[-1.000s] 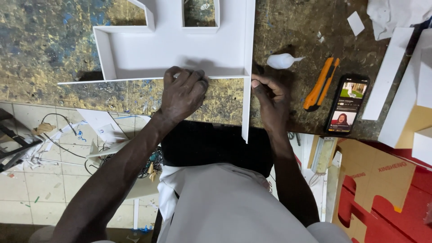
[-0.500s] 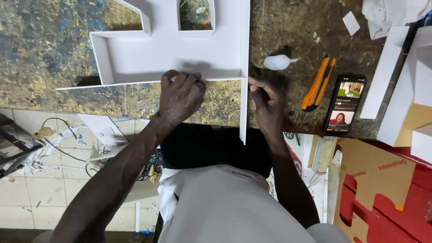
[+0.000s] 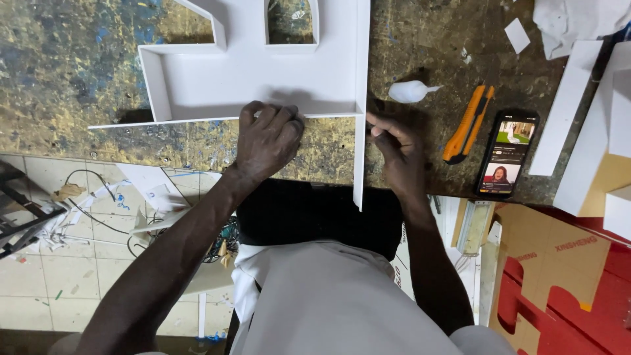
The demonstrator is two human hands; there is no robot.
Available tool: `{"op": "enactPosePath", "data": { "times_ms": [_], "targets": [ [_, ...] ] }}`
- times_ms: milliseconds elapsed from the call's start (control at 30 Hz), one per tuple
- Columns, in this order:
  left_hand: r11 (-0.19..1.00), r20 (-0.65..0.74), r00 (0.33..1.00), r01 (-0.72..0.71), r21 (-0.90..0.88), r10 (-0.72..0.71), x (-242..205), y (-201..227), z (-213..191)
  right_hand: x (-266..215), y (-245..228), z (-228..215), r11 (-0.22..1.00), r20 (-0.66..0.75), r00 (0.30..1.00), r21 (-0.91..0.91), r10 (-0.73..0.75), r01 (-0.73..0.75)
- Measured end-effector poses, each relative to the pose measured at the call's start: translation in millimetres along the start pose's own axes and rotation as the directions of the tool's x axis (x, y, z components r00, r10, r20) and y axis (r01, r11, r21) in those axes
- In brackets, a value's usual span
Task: The person assembles a large white letter-shaped object by attaching a side piece to the main body. They apply glue to the edges of the letter and press the side piece into place, then use a utility knife to trim excess material from the edges.
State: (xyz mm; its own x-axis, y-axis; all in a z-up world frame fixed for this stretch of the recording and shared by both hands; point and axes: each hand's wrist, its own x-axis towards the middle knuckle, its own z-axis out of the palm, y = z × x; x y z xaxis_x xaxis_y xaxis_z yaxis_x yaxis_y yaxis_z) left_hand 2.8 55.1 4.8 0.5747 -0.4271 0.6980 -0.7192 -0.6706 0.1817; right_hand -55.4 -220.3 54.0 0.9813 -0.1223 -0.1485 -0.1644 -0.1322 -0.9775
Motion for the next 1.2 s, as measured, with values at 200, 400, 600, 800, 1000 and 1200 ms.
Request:
{"op": "enactPosePath", "data": {
  "times_ms": [200,400,600,800,1000,1200],
  "targets": [
    [1.0,0.023,1.0,-0.002,0.001,0.002,-2,-1,2,8,2,-2,0.983,-0.02,1.0,0.181,0.02,-0.016],
    [1.0,0.03,1.0,-0.008,-0.028,0.009,-10,-5,7,-1,-11,12,0.999,-0.098,0.994,0.036,0.042,-0.039],
    [1.0,0.022,1.0,0.001,-0.018,-0.001,-9,-4,5,1,-10,10,0.998,-0.052,0.997,-0.016,-0.059,0.059],
    [1.0,0.006,1.0,0.01,-0.004,-0.01,-5,-2,3,6,28,-31,0.964,-0.362,0.898,-0.178,-0.25,0.197],
    [1.0,-0.004,1.0,-0.009,0.008,0.009,-1,-2,1,45,17,-31,0.933,-0.06,0.931,-0.015,-0.359,0.359],
    [0.999,0.016,0.999,0.029,0.022,-0.03,-10,-3,3,55,52,-46,0.905,-0.075,0.904,0.037,-0.42,0.423]
  ]
}}
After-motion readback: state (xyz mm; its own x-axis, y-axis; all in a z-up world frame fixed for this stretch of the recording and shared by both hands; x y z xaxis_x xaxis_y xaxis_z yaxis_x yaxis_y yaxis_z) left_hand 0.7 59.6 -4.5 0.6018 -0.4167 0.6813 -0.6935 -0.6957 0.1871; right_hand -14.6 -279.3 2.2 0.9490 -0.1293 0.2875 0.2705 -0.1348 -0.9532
